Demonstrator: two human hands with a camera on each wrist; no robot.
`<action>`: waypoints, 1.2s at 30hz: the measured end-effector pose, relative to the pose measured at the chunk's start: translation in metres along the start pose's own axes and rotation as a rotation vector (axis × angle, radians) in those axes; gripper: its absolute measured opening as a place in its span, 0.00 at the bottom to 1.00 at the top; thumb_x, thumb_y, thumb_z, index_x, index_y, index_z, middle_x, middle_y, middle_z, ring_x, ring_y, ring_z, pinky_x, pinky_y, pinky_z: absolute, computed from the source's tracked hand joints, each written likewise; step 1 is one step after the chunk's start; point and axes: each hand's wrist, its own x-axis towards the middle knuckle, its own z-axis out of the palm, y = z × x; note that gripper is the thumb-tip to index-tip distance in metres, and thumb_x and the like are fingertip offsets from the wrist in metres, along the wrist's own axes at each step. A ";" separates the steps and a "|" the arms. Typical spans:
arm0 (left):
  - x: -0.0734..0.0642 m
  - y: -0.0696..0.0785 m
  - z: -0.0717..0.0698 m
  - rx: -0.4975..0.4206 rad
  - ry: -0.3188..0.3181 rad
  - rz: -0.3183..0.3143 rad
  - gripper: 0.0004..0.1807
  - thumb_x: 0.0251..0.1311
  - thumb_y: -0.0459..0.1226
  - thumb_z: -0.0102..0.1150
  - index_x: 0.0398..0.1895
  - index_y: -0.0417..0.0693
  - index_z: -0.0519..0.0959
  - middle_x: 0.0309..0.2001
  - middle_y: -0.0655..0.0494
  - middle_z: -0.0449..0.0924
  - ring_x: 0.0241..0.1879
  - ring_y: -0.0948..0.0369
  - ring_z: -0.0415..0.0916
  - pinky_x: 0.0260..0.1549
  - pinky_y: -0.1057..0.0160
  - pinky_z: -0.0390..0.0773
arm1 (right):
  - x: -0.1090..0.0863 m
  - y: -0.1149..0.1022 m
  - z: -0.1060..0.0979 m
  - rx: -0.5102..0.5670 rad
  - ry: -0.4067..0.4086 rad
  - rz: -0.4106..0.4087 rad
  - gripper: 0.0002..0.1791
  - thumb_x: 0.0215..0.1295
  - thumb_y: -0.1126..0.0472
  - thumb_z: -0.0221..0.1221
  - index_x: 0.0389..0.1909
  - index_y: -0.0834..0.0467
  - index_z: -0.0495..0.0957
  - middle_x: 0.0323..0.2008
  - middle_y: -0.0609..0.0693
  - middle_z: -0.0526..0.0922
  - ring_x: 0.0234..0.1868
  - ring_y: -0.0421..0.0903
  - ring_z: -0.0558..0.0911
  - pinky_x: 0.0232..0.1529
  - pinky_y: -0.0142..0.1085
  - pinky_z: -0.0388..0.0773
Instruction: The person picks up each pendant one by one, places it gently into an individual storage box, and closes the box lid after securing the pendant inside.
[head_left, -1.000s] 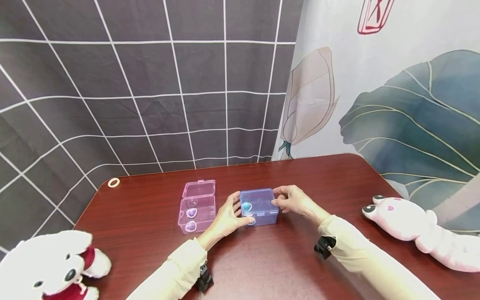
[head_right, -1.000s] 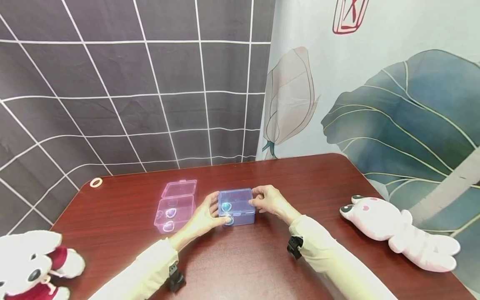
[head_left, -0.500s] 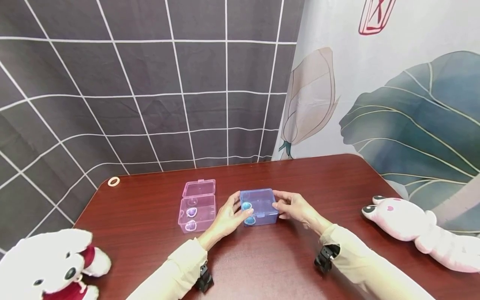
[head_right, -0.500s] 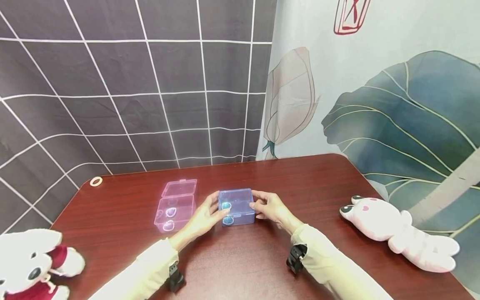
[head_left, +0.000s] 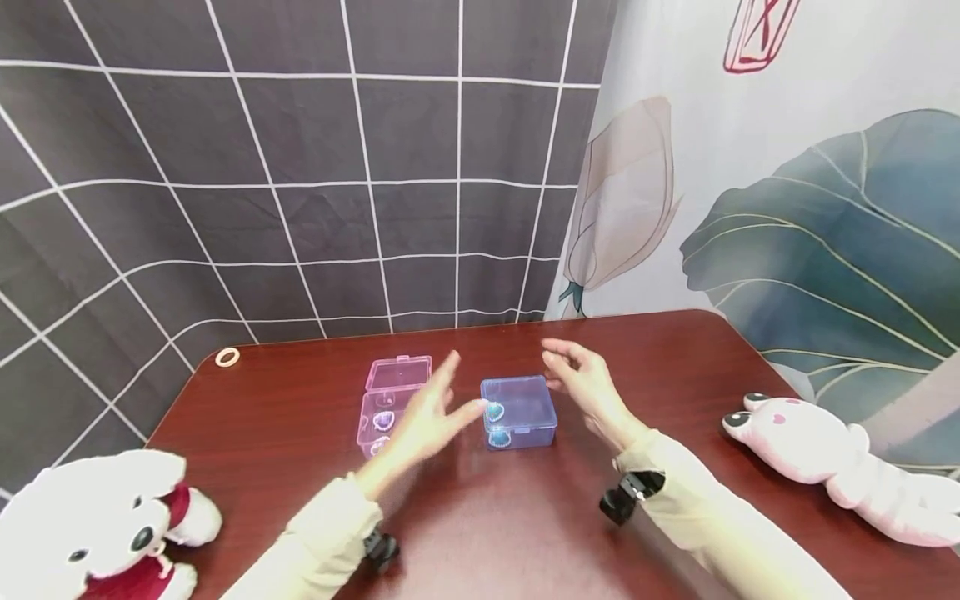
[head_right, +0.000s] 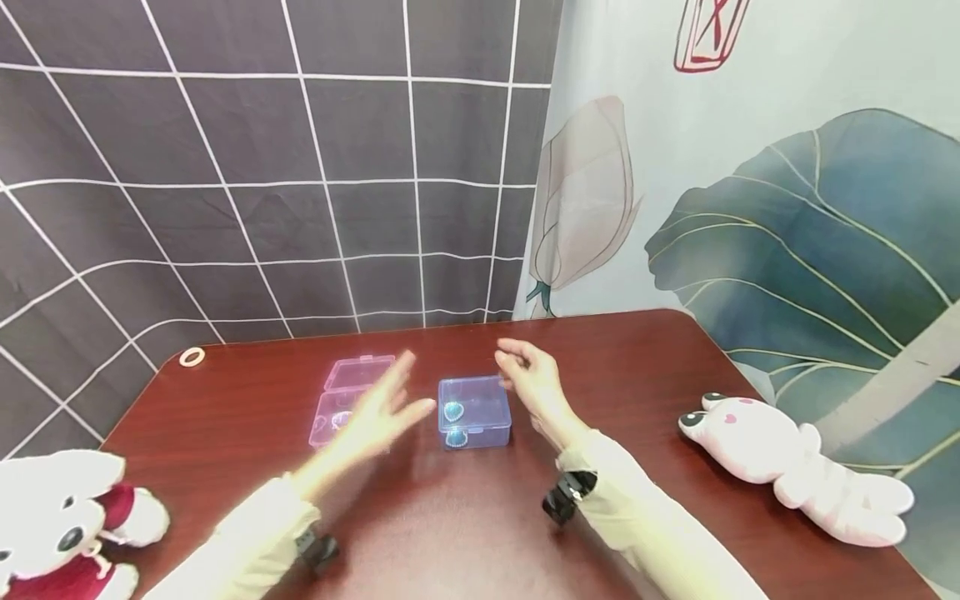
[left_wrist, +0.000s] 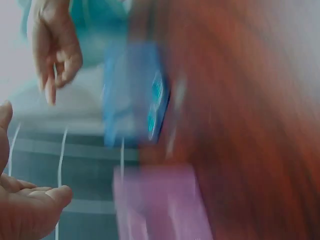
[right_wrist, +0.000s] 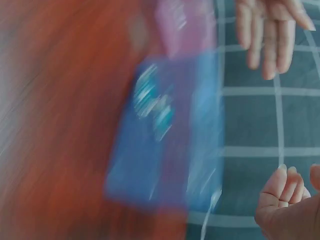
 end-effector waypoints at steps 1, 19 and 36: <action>-0.002 -0.001 -0.013 0.009 0.021 -0.008 0.50 0.56 0.48 0.63 0.74 0.44 0.45 0.74 0.46 0.46 0.65 0.40 0.59 0.64 0.48 0.63 | 0.002 -0.007 0.010 0.053 0.000 -0.007 0.21 0.67 0.67 0.52 0.58 0.72 0.69 0.33 0.45 0.78 0.29 0.36 0.78 0.36 0.27 0.82; -0.037 -0.082 -0.076 -0.265 -0.069 -0.165 0.56 0.49 0.30 0.68 0.71 0.29 0.36 0.72 0.31 0.40 0.71 0.40 0.43 0.69 0.47 0.51 | 0.141 0.136 0.178 0.371 0.257 0.316 0.13 0.54 0.69 0.61 0.41 0.59 0.81 0.35 0.52 0.82 0.31 0.44 0.81 0.27 0.35 0.82; -0.043 -0.087 -0.085 -0.280 -0.032 -0.188 0.48 0.50 0.29 0.67 0.69 0.30 0.47 0.69 0.30 0.51 0.67 0.40 0.56 0.64 0.48 0.63 | 0.080 0.049 0.189 0.291 0.183 0.356 0.15 0.57 0.77 0.54 0.44 0.66 0.80 0.25 0.53 0.78 0.18 0.39 0.74 0.14 0.26 0.71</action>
